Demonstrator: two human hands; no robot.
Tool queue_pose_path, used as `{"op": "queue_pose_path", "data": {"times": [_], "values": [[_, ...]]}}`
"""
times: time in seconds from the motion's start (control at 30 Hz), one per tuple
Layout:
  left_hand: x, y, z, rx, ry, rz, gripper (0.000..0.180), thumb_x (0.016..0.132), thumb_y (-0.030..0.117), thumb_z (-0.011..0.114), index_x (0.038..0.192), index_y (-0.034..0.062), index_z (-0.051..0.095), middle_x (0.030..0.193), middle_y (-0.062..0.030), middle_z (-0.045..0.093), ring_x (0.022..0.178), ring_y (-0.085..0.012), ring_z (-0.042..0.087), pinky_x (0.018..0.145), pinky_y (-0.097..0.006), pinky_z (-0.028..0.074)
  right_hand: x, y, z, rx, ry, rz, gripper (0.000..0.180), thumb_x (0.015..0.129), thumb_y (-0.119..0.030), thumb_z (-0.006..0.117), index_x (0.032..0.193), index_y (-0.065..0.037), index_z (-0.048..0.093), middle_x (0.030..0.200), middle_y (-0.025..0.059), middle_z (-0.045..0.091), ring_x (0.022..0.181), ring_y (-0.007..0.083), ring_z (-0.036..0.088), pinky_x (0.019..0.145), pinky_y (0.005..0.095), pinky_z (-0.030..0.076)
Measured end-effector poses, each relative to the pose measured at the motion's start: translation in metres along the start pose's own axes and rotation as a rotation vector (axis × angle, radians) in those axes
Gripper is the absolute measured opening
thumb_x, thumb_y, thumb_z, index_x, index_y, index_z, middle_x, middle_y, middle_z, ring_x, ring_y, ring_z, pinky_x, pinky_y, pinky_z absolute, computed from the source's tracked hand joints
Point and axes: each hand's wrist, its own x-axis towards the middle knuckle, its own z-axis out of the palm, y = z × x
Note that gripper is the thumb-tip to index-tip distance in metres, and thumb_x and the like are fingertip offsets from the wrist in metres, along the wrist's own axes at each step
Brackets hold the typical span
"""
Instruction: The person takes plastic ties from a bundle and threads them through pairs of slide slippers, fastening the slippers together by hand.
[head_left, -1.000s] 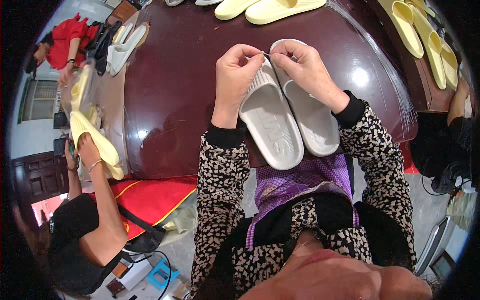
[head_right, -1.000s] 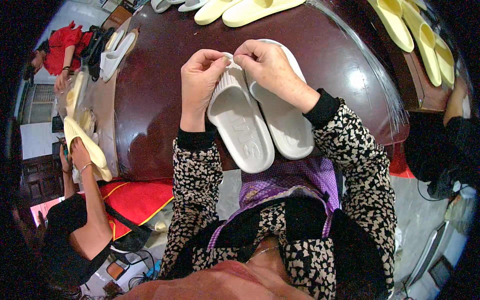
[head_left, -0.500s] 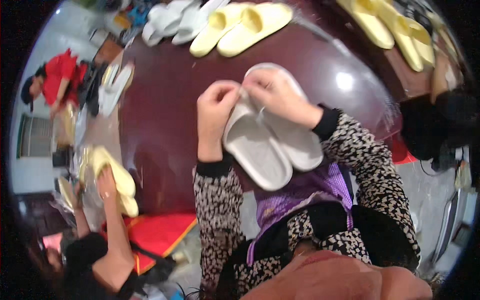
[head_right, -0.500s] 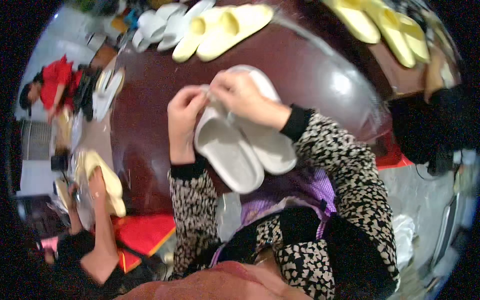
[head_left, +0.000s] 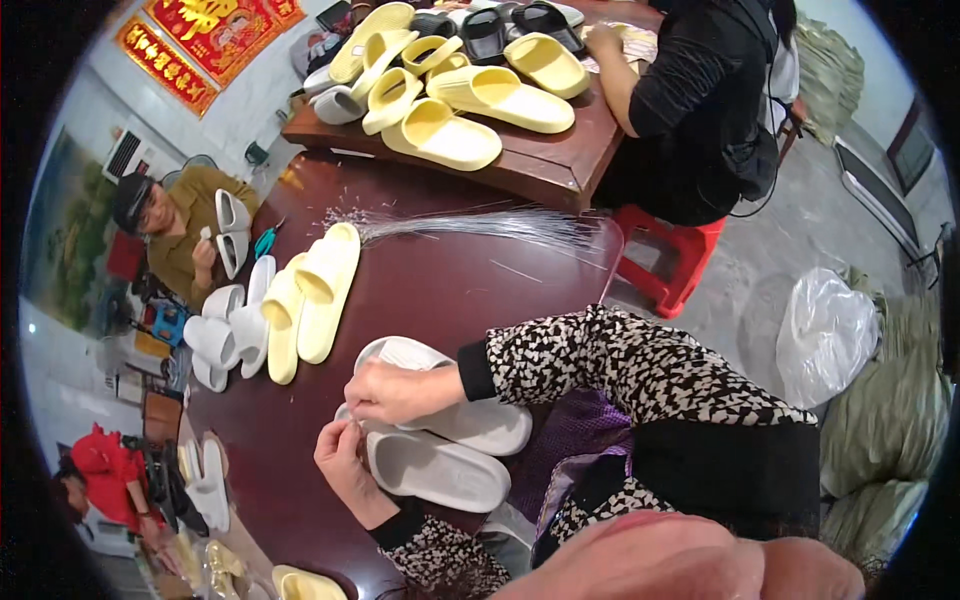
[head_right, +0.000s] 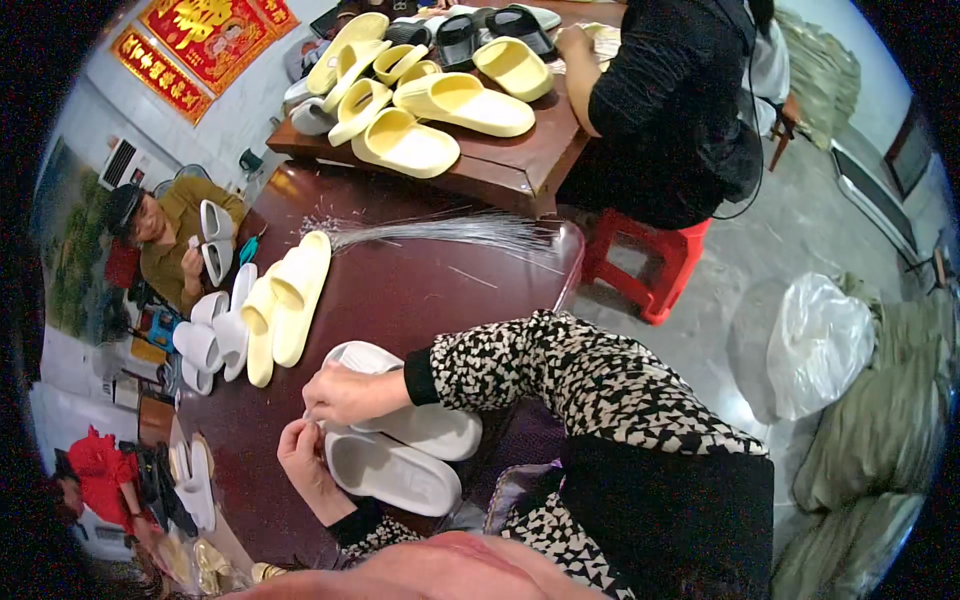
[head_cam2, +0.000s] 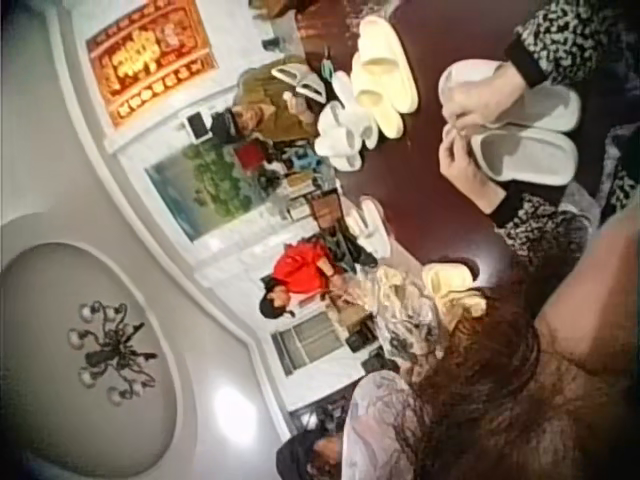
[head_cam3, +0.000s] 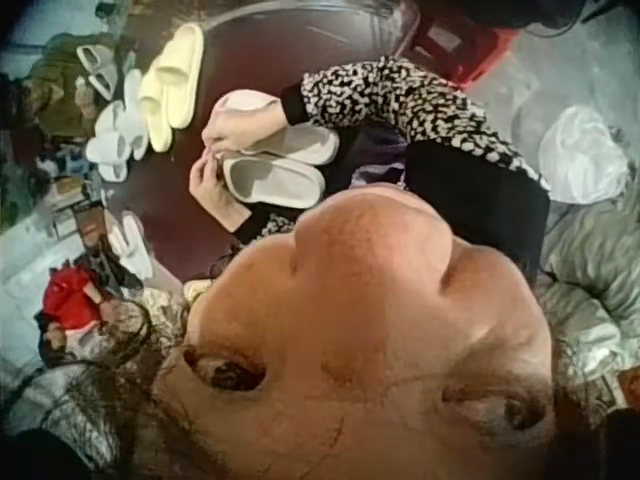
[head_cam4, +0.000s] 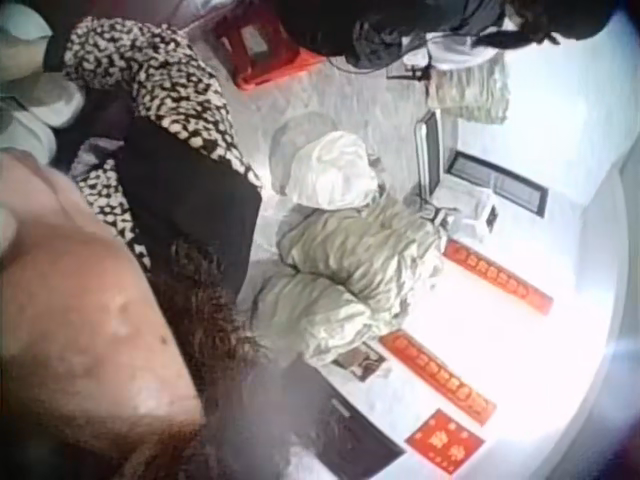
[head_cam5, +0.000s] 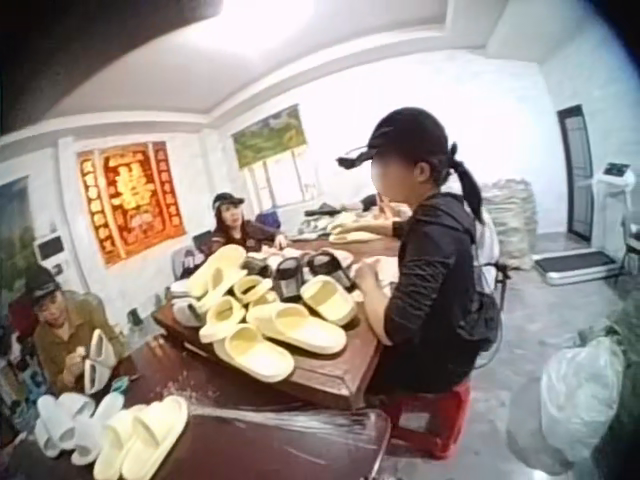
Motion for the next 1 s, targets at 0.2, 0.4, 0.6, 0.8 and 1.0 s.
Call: {"op": "queue_pose_path", "data": {"times": [0.2,0.4,0.6,0.8,1.0], "values": [[0.003,-0.012,-0.005,-0.041,-0.026,-0.016,0.005,0.081,0.004,0.063,0.084,0.0010,0.062,0.070,0.0001,0.059,0.060,-0.0053,0.050,0.055,-0.017,0.039,-0.003,0.004,0.000,-0.040,-0.054,0.003,0.012,0.073,-0.009,0.062,0.071,0.002,0.062,0.068,0.0168,0.062,0.067,0.0302,0.062,0.065,0.0387,0.048],[0.005,-0.011,-0.007,-0.058,-0.052,-0.047,0.006,0.080,0.004,0.064,0.085,0.0012,0.062,0.070,-0.0004,0.060,0.059,-0.0059,0.052,0.055,-0.017,0.040,-0.006,0.004,0.000,-0.051,-0.030,-0.029,0.012,0.076,-0.008,0.059,0.067,-0.001,0.057,0.065,0.0118,0.058,0.066,0.0281,0.056,0.074,0.0389,0.041],[0.004,-0.015,-0.011,-0.040,-0.020,-0.072,0.004,0.079,0.002,0.065,0.082,0.0009,0.062,0.067,0.0004,0.059,0.056,-0.0048,0.050,0.051,-0.016,0.038,-0.004,0.001,0.005,-0.030,-0.091,0.015,0.010,0.076,-0.010,0.060,0.071,-0.002,0.060,0.071,0.0113,0.061,0.075,0.0276,0.058,0.079,0.0385,0.040],[0.007,-0.013,-0.009,-0.084,-0.013,-0.051,0.004,0.079,0.001,0.064,0.081,0.0008,0.061,0.066,0.0012,0.057,0.055,-0.0042,0.048,0.050,-0.016,0.036,-0.002,-0.002,0.009,-0.094,-0.058,0.038,0.009,0.078,-0.012,0.059,0.073,-0.004,0.060,0.072,0.0112,0.061,0.078,0.0277,0.058,0.080,0.0395,0.039],[0.006,-0.012,-0.018,-0.083,-0.029,-0.023,0.005,0.080,0.001,0.063,0.085,0.0014,0.060,0.068,0.0011,0.057,0.057,-0.0043,0.050,0.053,-0.016,0.038,0.000,-0.003,0.016,-0.089,-0.067,0.060,0.012,0.079,-0.014,0.060,0.073,-0.004,0.060,0.072,0.0108,0.061,0.078,0.0280,0.058,0.081,0.0400,0.038]]}}
